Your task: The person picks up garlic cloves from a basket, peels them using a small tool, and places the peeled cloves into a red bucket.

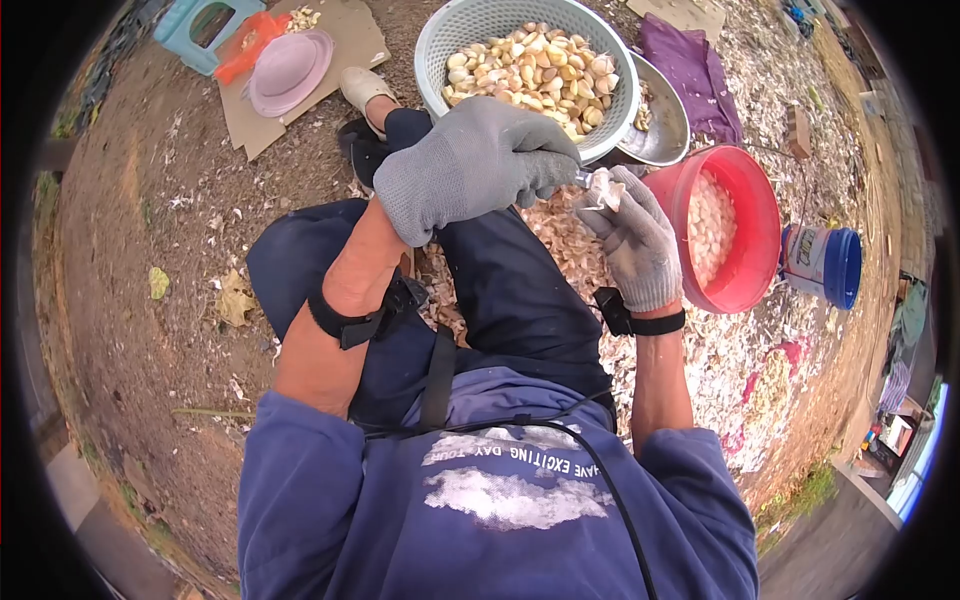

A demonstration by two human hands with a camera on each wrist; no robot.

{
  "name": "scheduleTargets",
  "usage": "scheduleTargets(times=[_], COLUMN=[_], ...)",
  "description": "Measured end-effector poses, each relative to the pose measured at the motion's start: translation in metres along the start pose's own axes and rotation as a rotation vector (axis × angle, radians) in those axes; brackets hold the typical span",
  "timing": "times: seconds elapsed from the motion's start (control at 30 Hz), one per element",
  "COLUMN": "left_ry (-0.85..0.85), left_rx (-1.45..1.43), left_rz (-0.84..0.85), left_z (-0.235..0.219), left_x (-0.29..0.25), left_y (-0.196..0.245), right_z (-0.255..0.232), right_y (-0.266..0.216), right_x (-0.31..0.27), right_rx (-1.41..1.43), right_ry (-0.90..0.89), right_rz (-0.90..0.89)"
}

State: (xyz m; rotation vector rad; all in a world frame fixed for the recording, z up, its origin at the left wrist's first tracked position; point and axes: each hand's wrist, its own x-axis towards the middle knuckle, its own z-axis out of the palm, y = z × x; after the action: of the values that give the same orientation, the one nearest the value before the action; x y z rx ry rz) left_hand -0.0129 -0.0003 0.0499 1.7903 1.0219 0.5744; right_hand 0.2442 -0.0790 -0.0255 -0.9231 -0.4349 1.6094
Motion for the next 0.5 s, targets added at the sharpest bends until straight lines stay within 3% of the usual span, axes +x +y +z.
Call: scheduleTargets(times=[0.03,0.07,0.13,0.17,0.5], left_ry=[-0.165,-0.165,-0.116,-0.024,-0.013], left_rx=[-0.201,-0.201,0.374,0.434,0.484], left_rz=[-0.084,-0.083,0.160,0.157,0.088], left_z=[-0.001,0.003,0.019,0.027,0.041], left_x=[-0.001,0.000,0.002,0.000,0.004], left_y=[0.003,0.000,-0.008,-0.011,-0.014], right_z=[0.000,-0.002,-0.008,-0.009,0.000], right_y=[0.000,0.000,0.000,0.001,0.002], right_x=[-0.001,-0.001,-0.002,-0.002,-0.005], right_rx=[-0.006,-0.006,-0.089,-0.089,-0.140], right_ry=[0.028,0.028,-0.012,-0.013,-0.072], right_rz=[-0.001,-0.002,-0.023,-0.023,-0.065])
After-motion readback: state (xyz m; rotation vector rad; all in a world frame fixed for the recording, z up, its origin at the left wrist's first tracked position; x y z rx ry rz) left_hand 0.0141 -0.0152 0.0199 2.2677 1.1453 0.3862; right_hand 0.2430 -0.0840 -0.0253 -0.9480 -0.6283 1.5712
